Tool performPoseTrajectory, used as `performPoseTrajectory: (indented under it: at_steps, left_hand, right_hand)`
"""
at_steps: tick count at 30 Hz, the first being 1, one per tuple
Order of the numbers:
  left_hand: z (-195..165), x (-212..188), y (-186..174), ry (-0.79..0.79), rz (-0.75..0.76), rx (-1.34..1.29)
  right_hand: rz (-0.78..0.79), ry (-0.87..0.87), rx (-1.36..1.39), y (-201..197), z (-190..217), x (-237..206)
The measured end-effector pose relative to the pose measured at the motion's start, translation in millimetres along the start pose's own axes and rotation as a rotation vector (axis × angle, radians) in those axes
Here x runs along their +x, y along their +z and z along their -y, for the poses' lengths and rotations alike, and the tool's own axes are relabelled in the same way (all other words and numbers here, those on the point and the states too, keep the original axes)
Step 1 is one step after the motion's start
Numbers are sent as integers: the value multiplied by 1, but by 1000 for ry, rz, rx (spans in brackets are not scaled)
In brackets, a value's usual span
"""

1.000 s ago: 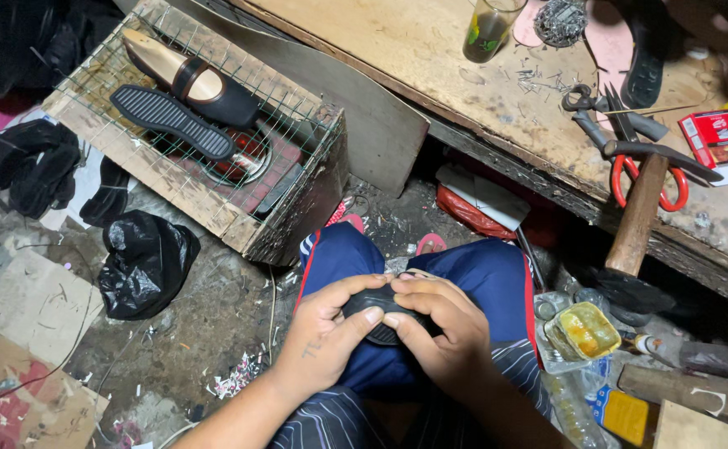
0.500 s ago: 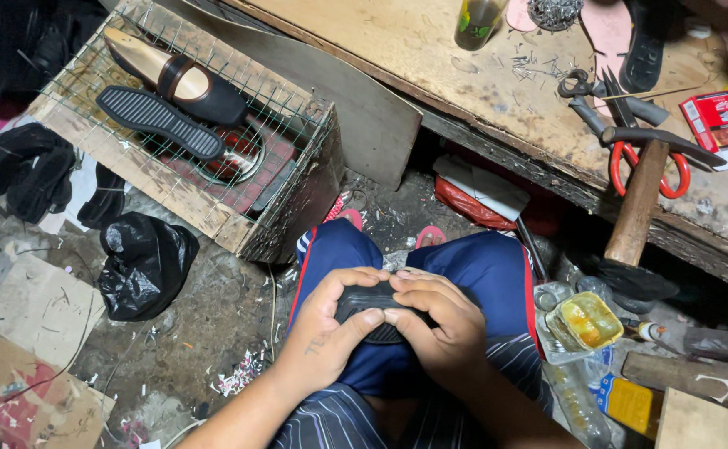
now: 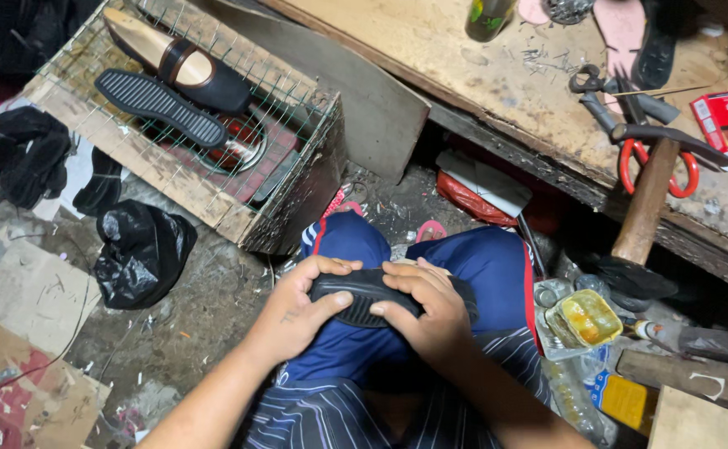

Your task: The person sits on the floor with a shoe on their lap and uses a knife to trim and scrape the edge of the rubber sole, rotating the shoe to work around the perimeter. They press and shape the sole edge by hand between cuts.

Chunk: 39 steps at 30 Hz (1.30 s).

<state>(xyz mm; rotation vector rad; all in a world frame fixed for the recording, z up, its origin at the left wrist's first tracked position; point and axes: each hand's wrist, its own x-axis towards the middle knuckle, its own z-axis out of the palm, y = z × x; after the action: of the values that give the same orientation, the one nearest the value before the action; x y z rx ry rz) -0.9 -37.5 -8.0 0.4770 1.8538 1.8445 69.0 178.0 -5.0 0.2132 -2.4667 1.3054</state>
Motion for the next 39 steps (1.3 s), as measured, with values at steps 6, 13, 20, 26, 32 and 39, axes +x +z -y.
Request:
performPoseTrajectory:
  at_steps: [6, 13, 20, 26, 32, 39]
  left_hand:
    - [-3, -6, -15, 41, 71, 302]
    - [5, -10, 1, -104, -36, 61]
    - [26, -11, 6, 37, -170, 117]
    - [23, -10, 7, -55, -203, 104]
    - [-14, -14, 16, 7, -176, -126]
    - [-56, 3, 59, 184, 3, -350]
  right_hand:
    - [3, -57, 33, 17, -9, -5]
    - [-28, -168, -17, 27, -7, -3]
    - [-43, -19, -17, 32, 4, 3]
    - [128, 414, 183, 28, -2, 9]
    - [15, 139, 331, 9, -1, -3]
    - [151, 55, 487, -61, 17, 5]
